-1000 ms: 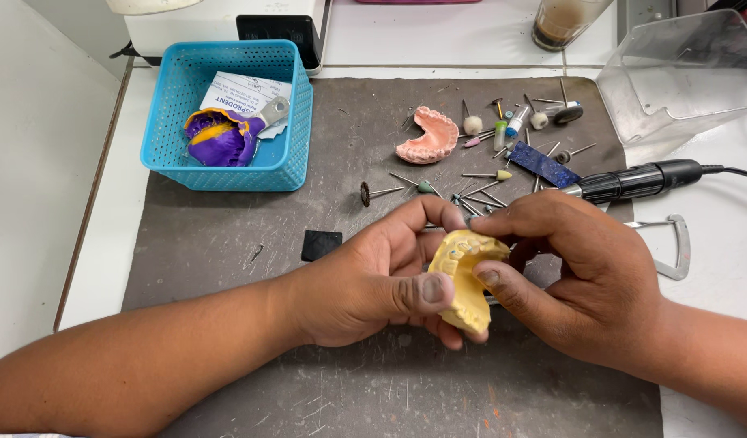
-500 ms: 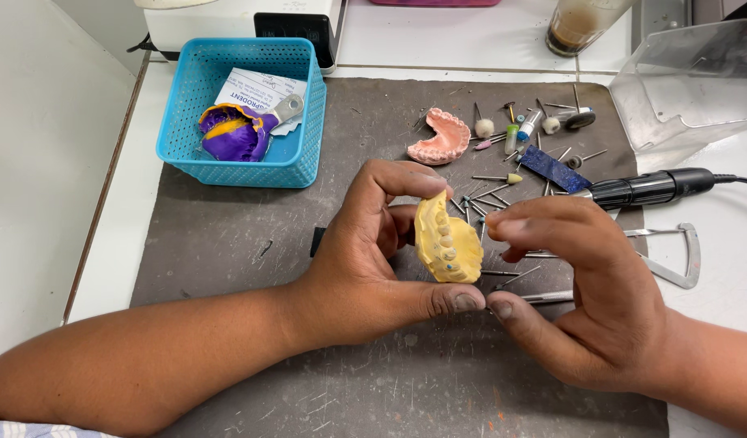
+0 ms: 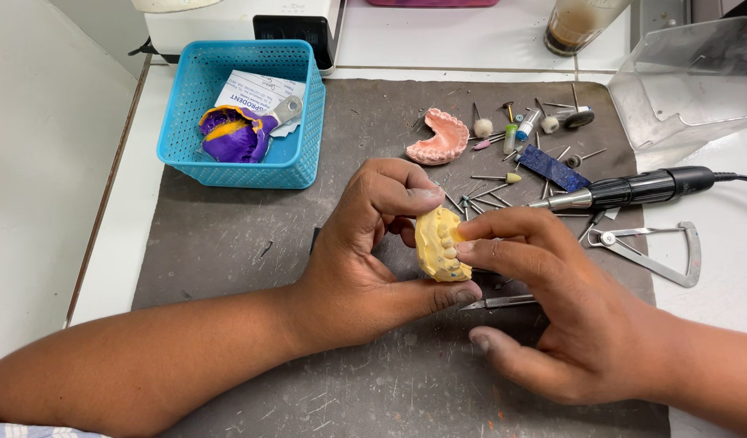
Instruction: The person handles small dental prosthetic components and rotary tool bits on a workbench, then picks up a yellow denture model and uses a metal probe to adjust or inspect the teeth. The person places the denture model back on the table and continues handling small components.
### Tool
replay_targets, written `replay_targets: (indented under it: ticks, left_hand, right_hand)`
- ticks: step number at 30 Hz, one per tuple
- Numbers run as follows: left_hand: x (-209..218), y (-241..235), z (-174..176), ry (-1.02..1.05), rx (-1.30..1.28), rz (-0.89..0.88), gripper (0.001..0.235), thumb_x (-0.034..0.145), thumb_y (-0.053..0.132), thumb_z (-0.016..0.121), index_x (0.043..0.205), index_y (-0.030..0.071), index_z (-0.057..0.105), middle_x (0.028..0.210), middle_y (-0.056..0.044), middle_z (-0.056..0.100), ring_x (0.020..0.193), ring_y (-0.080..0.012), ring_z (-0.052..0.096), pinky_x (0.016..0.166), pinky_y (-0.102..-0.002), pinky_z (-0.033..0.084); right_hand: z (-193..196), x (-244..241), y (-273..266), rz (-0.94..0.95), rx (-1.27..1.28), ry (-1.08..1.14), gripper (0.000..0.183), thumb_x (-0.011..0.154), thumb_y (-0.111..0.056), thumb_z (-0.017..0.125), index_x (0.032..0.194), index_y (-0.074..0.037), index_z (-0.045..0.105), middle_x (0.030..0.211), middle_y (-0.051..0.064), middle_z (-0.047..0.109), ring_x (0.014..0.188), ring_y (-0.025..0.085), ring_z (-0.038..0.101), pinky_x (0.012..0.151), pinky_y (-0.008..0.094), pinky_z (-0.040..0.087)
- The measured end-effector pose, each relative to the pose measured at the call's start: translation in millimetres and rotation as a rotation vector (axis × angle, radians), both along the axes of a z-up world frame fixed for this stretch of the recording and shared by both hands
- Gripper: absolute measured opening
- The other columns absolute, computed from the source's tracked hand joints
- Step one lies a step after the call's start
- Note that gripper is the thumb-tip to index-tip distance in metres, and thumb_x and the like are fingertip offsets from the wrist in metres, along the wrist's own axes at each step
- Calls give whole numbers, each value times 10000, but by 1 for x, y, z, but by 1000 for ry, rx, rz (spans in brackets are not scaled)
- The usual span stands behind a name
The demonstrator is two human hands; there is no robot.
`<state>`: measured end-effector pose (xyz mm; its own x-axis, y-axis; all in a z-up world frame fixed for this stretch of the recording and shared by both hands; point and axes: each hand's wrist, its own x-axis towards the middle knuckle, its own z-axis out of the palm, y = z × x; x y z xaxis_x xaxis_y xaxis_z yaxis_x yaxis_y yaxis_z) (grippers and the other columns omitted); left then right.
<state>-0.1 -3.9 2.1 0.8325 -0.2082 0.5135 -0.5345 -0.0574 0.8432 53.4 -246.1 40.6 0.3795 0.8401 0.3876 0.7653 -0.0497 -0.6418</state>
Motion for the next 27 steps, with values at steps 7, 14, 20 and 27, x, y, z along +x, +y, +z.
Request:
replay_targets:
  ticks: [7,14,20,27]
  left_hand:
    - [-1,3,10,-87,140,84,664,908,191,947,1335,217,438,1310,-19,484,1061,-71,531,877,-216,488]
    - [-2,3,12,-116,157,79,680,896,166,954,1336,229,440,1308,-31,490,1098,-96,535,880,-223,490]
    - [0,4,13,-107,161,103,668,904,148,944,1343,225,446,1307,-36,499,1091,-92,545,882,-231,506]
    - [-1,4,14,-114,190,127,672,880,184,962,1316,227,452,1302,-31,509,1117,-96,537,876,-229,495]
  right_hand:
    - [-5,-1,-2,-26,70,9,742,822,-85,745,1419,-23,310,1393,243,468,1329,334,531,1112,451,450]
    - [-7,-9,2,-85,284,275,715,887,-60,696,1450,-77,256,1453,254,423,1325,319,529,1103,455,513]
    - [1,1,-4,28,-21,-29,791,815,-169,759,1473,-79,328,1461,260,377,1360,343,489,1101,460,448]
    - [-3,-7,-1,-34,214,335,683,874,-64,671,1446,-50,297,1486,209,382,1396,299,454,1146,436,455]
